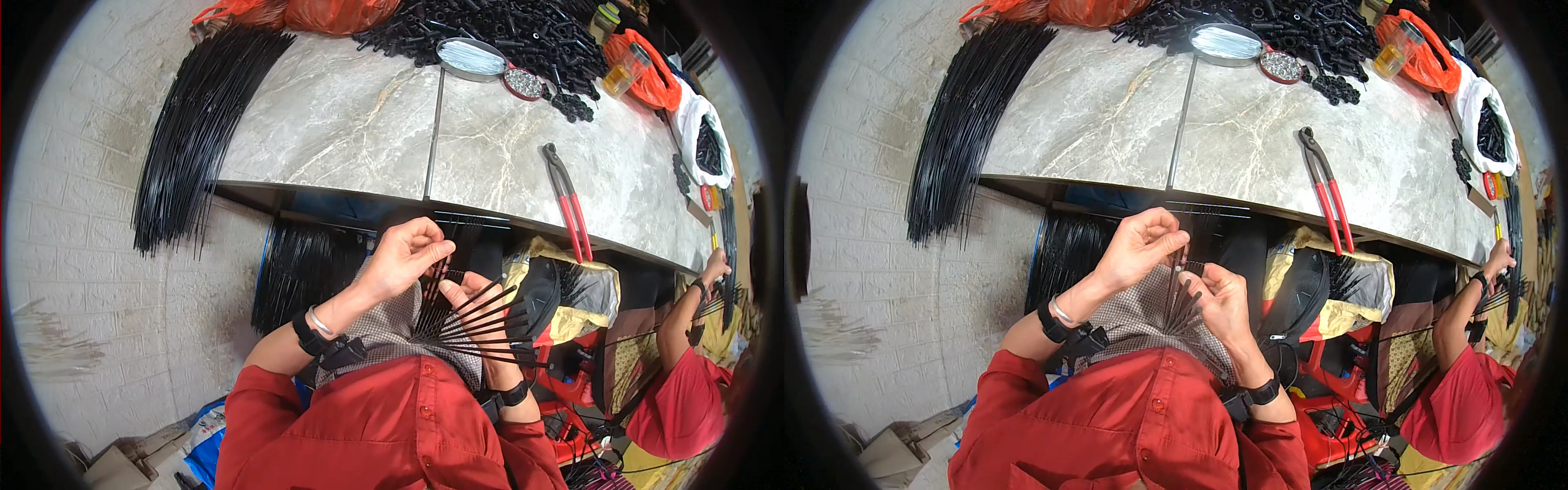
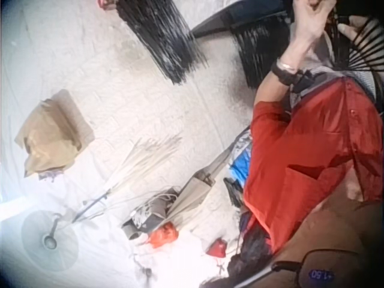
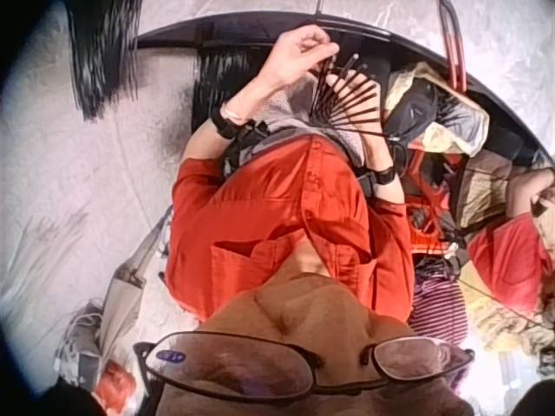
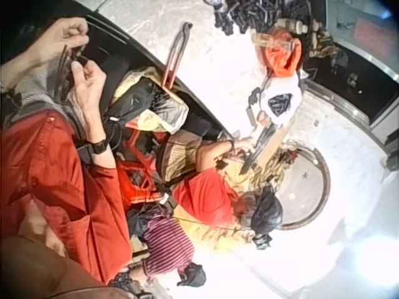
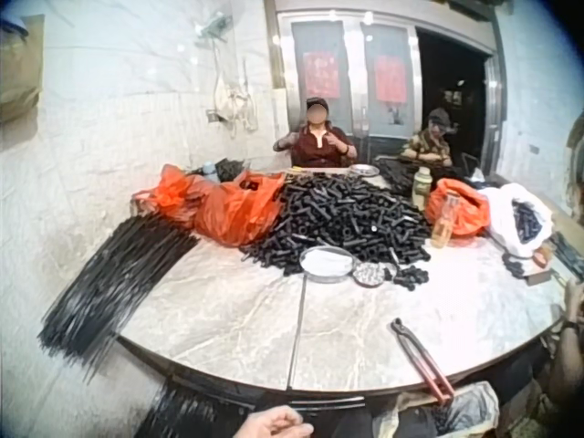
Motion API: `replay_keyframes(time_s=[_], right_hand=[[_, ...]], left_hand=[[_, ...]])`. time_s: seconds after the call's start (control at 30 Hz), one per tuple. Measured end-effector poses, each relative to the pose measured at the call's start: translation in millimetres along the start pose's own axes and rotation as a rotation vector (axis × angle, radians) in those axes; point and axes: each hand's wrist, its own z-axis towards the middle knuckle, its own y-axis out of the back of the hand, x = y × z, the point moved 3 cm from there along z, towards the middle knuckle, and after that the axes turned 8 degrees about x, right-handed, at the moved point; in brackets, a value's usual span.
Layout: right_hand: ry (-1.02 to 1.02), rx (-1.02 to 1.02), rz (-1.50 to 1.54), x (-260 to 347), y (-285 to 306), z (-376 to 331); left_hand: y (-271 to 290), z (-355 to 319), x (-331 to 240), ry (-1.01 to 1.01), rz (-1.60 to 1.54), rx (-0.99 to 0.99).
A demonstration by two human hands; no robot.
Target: Assembling umbrella frame components by inserting metal ribs into plastic hubs and gathering them.
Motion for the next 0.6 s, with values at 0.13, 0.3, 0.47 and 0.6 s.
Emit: replay_keyframes(time_s=[0.13,0.3,0.47,0.6], right_hand=[[-0.01,-0.01,0.06,12,2,-2],[-0.04,0.005,0.141,13,-5,-1],[-0.021,-0.003,0.034,4,2,-2],[-0.005,0.006,0.016,-3,3,-2]], left_hand=[[-2,2,-3,0.018,0.002,-0.005],[-3,4,-8,-0.123,0.136,-0.037],[-6,4,-16,-0.168,0.173,-0.074],[-6,5,-9,-0.124,0.136,-0.019]])
